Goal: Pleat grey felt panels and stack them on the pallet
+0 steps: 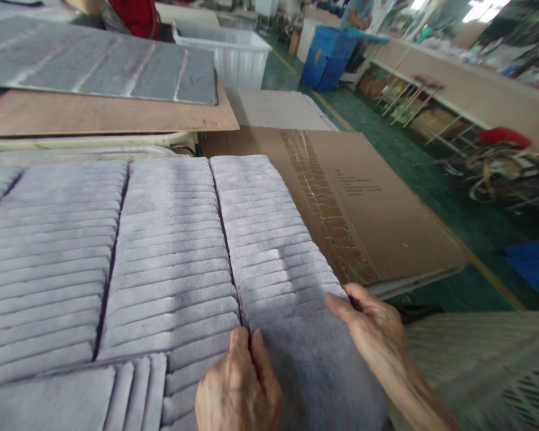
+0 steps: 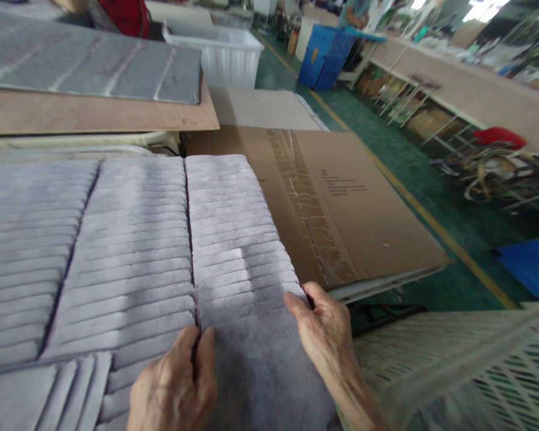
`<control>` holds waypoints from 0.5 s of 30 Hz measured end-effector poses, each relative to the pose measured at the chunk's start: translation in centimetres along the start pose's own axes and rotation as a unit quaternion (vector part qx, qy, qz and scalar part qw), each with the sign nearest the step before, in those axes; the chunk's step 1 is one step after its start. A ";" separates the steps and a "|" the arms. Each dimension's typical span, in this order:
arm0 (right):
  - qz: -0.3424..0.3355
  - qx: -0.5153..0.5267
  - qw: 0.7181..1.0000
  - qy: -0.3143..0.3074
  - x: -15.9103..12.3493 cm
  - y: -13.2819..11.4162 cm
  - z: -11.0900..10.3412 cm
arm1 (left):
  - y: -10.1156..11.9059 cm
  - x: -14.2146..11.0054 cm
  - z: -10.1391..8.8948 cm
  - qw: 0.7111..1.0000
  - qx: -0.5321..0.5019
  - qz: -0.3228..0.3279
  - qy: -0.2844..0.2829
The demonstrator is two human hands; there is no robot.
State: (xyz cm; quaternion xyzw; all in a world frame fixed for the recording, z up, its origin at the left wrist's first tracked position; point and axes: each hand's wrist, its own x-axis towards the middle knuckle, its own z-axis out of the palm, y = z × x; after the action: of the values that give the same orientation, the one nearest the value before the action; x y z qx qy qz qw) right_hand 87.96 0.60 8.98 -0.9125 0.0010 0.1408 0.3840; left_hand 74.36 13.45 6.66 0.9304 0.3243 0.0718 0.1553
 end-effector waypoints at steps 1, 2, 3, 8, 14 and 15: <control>-0.004 -0.002 1.000 0.001 0.0 0.0 0.0 | 0.1 0.0 0.0 1.000 0.001 -0.008 -0.001; -0.005 -0.005 1.000 0.003 0.0 0.0 0.0 | 0.2 0.0 -0.1 1.000 0.003 -0.015 -0.001; -0.006 -0.009 1.000 0.005 0.0 0.0 0.1 | 0.3 0.1 -0.2 1.000 0.008 -0.023 0.000; -0.014 -0.042 0.999 0.022 -0.1 0.0 0.4 | 0.8 0.2 -0.5 0.998 0.041 -0.043 -0.010; -0.021 -0.024 0.999 0.008 -0.2 0.1 0.5 | 0.6 0.2 -0.4 0.998 0.029 -0.042 -0.031; -0.021 -0.020 1.000 0.005 -0.2 0.1 0.5 | 0.6 0.2 -0.4 0.998 0.024 -0.041 -0.033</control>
State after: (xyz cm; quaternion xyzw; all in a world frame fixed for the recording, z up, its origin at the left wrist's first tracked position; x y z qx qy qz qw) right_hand 87.59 0.83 8.66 -0.9207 -0.0193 0.1277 0.3684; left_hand 74.79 13.23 7.27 0.9214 0.3589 0.0271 0.1463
